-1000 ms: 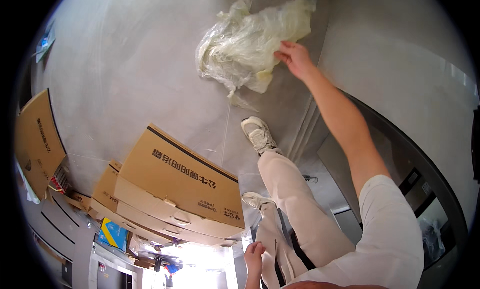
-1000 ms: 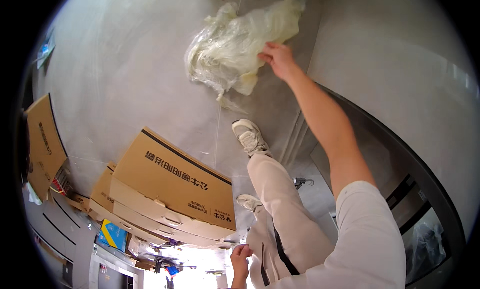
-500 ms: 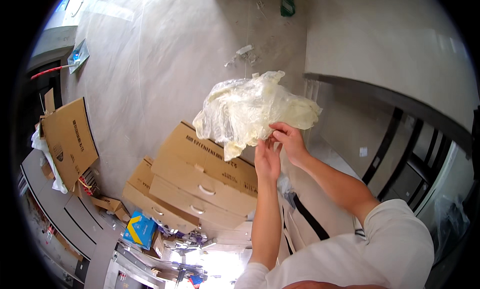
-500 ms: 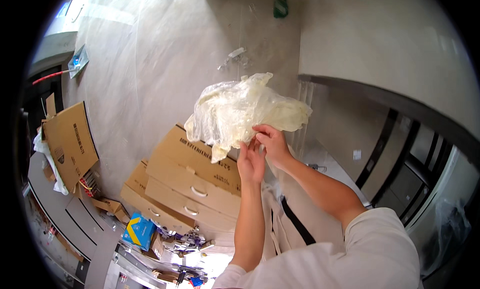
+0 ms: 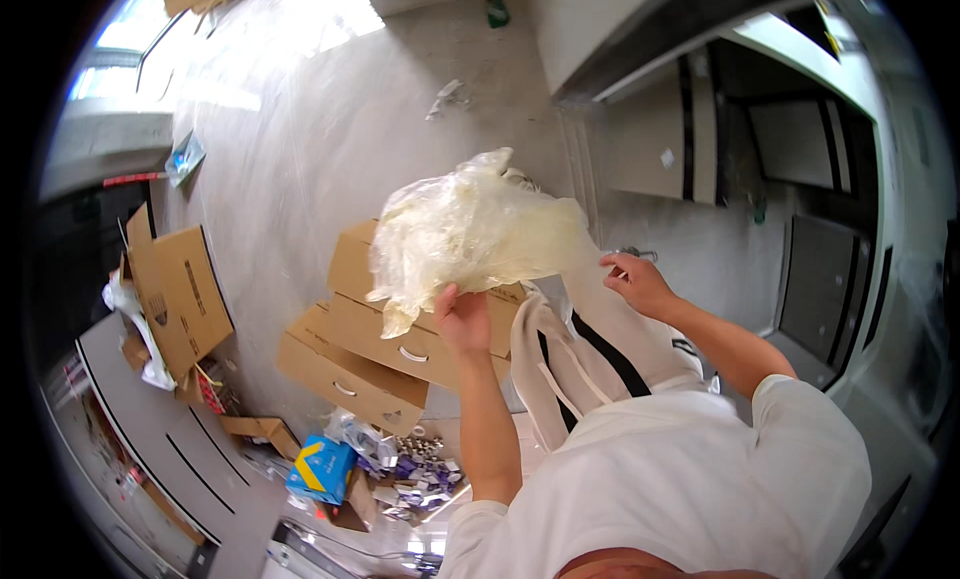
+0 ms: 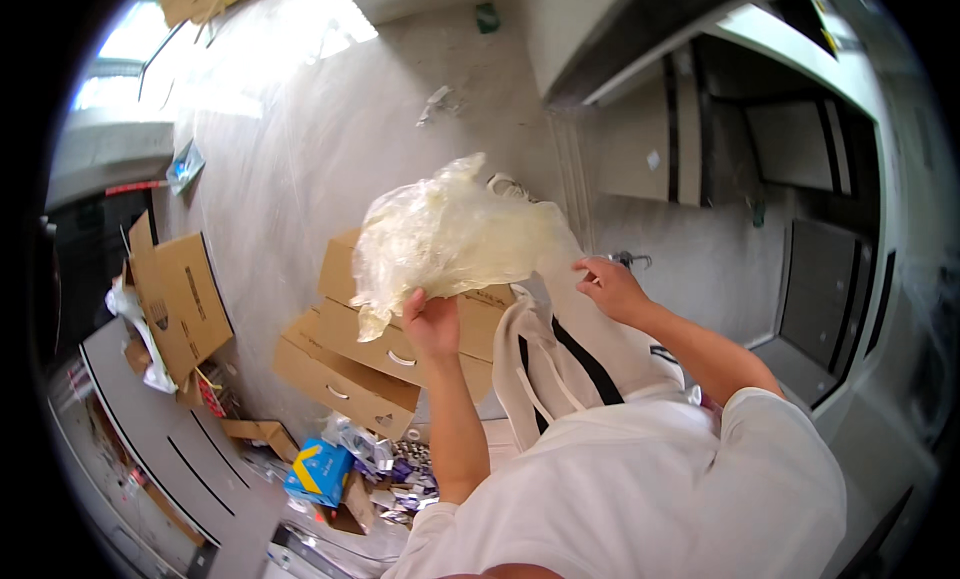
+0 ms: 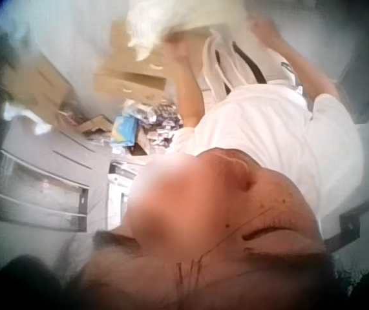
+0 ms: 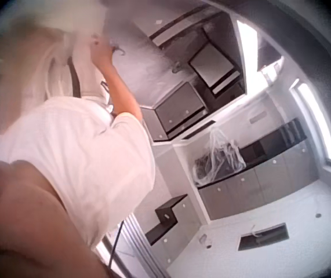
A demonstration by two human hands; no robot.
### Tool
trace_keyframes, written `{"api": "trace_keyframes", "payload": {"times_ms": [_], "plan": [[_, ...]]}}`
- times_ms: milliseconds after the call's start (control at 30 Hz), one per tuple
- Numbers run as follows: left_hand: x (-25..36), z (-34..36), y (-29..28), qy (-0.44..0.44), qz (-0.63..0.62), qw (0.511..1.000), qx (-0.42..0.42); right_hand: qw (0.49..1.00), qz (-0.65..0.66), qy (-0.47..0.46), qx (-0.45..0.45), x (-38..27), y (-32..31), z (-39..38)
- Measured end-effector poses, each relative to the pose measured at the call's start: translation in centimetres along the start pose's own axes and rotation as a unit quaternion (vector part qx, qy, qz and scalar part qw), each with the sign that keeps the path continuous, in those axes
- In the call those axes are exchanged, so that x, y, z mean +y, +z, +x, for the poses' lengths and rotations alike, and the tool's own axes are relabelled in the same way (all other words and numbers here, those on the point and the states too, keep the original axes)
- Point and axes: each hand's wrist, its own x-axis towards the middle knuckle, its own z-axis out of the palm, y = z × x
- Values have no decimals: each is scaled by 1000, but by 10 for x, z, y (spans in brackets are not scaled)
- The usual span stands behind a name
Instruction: The person applies sealant to plumbing connections under a sink using a caulking gun. They then wipe the area with a cloth and move to a bathroom to apply sealant to a toilet base.
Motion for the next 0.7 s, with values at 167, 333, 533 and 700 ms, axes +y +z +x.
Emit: {"api": "trace_keyframes", "payload": {"times_ms": [167,333,533,700], "plan": [[12,-58,14,-18,55,998,-36,996,-49,-32,67,29,-17,-89],[21,-97,41,-18,98,991,-85,992,13,55,113,45,-50,-137],[19,-117,72,34,145,986,-82,968,-115,-27,221,118,-80,-168],[-14,-99,84,81,191,978,-35,973,-119,43,190,175,-150,-161]]}}
